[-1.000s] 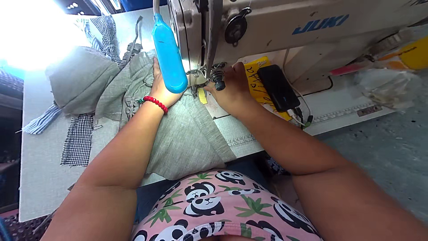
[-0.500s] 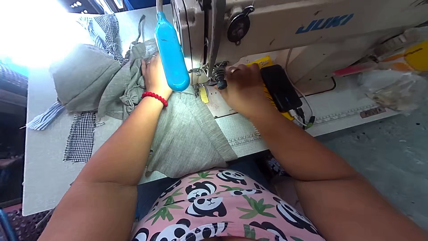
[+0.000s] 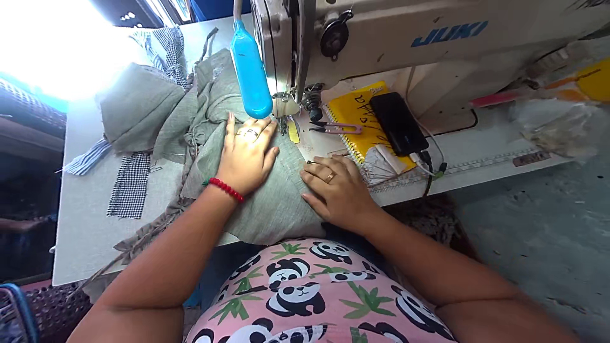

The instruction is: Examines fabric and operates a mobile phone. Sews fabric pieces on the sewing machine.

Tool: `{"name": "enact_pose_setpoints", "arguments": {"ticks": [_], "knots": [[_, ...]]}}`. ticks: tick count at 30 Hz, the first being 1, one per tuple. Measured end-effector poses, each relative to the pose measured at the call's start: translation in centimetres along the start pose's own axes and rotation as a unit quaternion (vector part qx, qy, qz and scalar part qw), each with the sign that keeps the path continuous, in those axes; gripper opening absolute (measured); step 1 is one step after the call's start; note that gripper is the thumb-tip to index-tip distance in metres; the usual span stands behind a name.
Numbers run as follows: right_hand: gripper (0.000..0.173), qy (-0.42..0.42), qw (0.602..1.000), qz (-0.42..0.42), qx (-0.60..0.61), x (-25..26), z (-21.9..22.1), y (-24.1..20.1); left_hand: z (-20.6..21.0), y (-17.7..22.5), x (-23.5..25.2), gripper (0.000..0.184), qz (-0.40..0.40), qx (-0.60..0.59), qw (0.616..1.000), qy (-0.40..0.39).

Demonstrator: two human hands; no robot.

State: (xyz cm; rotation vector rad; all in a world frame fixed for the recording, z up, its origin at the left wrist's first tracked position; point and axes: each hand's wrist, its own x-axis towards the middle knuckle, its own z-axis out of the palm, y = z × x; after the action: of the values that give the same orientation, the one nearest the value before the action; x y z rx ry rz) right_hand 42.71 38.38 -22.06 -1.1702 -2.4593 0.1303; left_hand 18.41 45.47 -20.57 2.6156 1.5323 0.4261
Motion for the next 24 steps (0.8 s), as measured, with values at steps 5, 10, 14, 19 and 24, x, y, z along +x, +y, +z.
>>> {"name": "enact_pose_setpoints", "arguments": {"ticks": [5, 10, 14, 19, 24], "knots": [[0.042, 0.002, 1.0, -0.007, -0.004, 0.0, 0.0, 0.2, 0.3, -0.5, 0.2, 0.055, -0.014, 0.016, 0.999, -0.03], [0.042, -0.005, 1.0, -0.009, -0.021, 0.4, 0.0, -0.1, 0.1, -0.6, 0.5, 0.056, -0.024, 0.017, 0.999, -0.037], [0.041, -0.003, 1.0, 0.001, -0.029, 0.6, 0.5, -1.1, 0.1, -1.4, 0.7, 0.056, -0.002, 0.019, 0.999, -0.03], [0.035, 0.016, 0.999, 0.034, 0.036, 0.9, -0.9, -2.4, -1.1, 0.0, 1.1, 0.051, -0.02, 0.015, 0.998, -0.052], [0.025, 0.267, 0.955, 0.128, -0.01, 0.3, -9.7, 4.2, 0.8, 3.6, 1.9, 0.069, -0.158, -0.104, 0.982, -0.013]]}}
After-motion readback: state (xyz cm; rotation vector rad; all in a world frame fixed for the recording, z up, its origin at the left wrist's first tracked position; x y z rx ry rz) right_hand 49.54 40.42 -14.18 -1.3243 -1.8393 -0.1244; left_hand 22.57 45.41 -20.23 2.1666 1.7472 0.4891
